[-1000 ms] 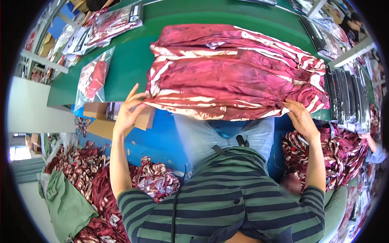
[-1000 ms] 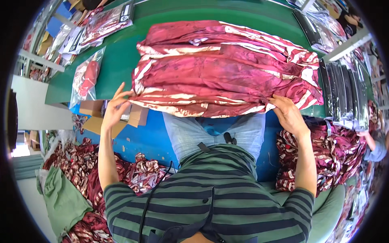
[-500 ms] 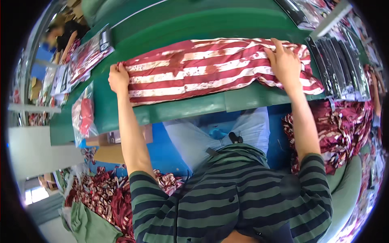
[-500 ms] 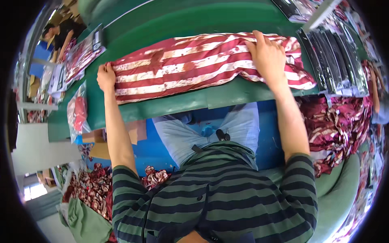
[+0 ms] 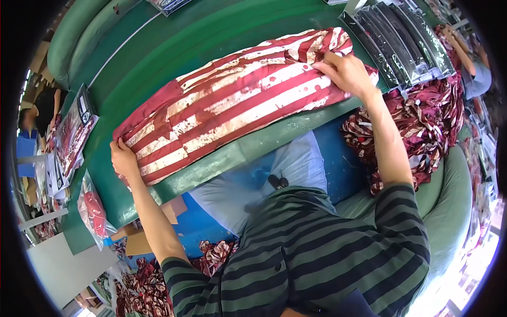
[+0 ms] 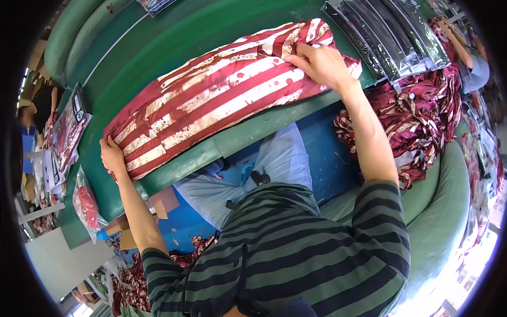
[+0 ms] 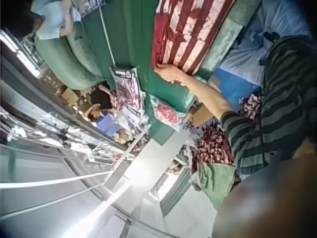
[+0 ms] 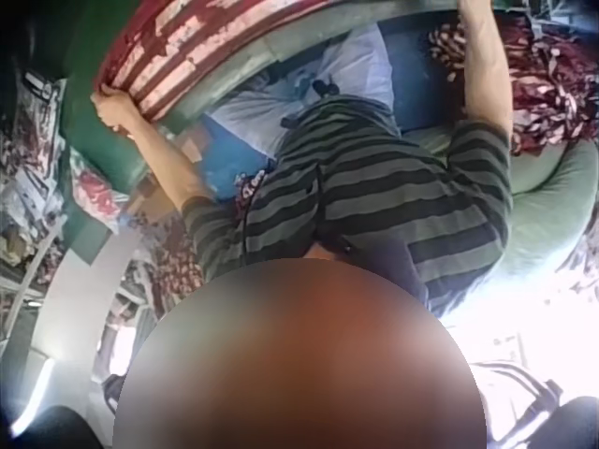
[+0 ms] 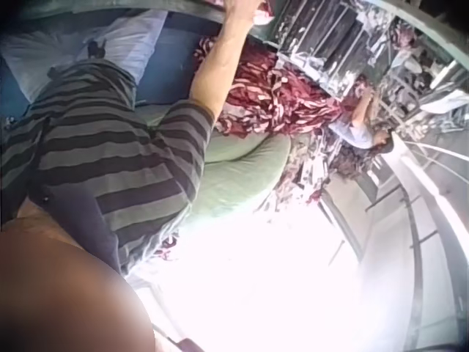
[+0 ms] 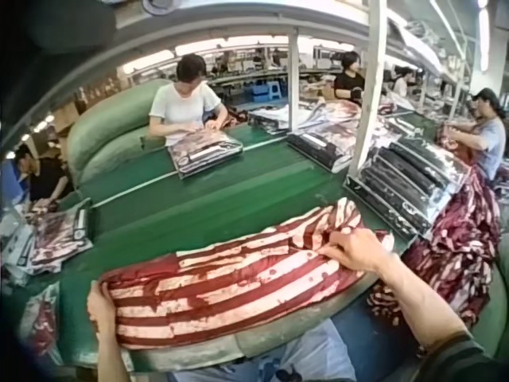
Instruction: Fold a piece of textile and place it into a plastic packaging bag with an instruction insert.
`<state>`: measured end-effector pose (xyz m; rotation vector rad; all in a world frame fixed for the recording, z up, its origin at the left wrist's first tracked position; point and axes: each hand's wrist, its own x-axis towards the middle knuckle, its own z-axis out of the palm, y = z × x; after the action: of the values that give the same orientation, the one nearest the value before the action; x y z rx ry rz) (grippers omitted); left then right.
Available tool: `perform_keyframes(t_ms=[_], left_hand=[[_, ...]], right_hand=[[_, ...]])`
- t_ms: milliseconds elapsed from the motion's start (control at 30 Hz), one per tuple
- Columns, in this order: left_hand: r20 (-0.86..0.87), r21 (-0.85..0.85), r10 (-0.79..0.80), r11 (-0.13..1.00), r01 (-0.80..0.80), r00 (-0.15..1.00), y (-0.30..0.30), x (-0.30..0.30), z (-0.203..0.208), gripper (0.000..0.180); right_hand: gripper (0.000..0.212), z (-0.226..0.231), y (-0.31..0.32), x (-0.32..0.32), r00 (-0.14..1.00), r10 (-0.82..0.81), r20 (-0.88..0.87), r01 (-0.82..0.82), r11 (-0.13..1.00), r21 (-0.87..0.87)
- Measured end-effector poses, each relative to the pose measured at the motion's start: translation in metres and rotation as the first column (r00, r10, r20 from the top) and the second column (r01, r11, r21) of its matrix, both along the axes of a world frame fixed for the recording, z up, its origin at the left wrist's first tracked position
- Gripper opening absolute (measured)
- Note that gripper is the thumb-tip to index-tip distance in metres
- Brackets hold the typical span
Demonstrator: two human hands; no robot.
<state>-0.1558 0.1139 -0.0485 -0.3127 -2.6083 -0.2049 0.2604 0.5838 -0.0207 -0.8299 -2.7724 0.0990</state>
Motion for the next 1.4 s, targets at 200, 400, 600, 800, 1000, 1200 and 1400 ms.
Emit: perform_keyframes(t_ms=[200,400,600,800,1000,1200,1400], left_hand=[[0.04,-0.046,-0.015,0.999,0.017,0.999,-0.005,0.004,-0.003,0.028],[-0.21,0.134,-0.44,0.872,0.471,0.873,0.09,0.079,0.065,0.025],[0.049,0.158,-0.93,0.366,0.917,0.363,0.216,0.183,0.057,0.034],[0.057,0.291,-0.923,0.38,0.878,0.38,0.225,0.135,-0.003,0.039],[0.122,0.35,-0.902,0.429,0.833,0.413,0.182,0.129,-0.014,0.041],[0.266,0.479,-0.844,0.535,0.696,0.465,0.117,0.115,0.037,0.047],[0.553,0.022,-0.164,0.983,0.182,0.817,-0.065,0.024,0.064,0.075]], right_hand=[[0.042,-0.013,0.03,0.001,0.997,0.074,0.002,-0.073,0.987,0.141],[0.037,-0.004,0.037,0.036,0.848,0.349,-0.399,-0.167,0.89,0.424],[0.027,-0.008,0.014,0.051,0.843,0.335,-0.421,-0.067,0.842,0.535],[0.035,-0.011,0.014,0.045,0.978,-0.184,-0.103,0.167,0.975,-0.148],[0.019,-0.014,-0.051,0.035,0.988,-0.066,-0.136,0.112,0.922,0.37],[0.029,0.035,-0.184,-0.066,0.813,0.484,-0.323,-0.399,0.868,0.296],[0.038,-0.012,-0.186,-0.114,0.918,0.356,-0.173,-0.343,0.934,0.099]])
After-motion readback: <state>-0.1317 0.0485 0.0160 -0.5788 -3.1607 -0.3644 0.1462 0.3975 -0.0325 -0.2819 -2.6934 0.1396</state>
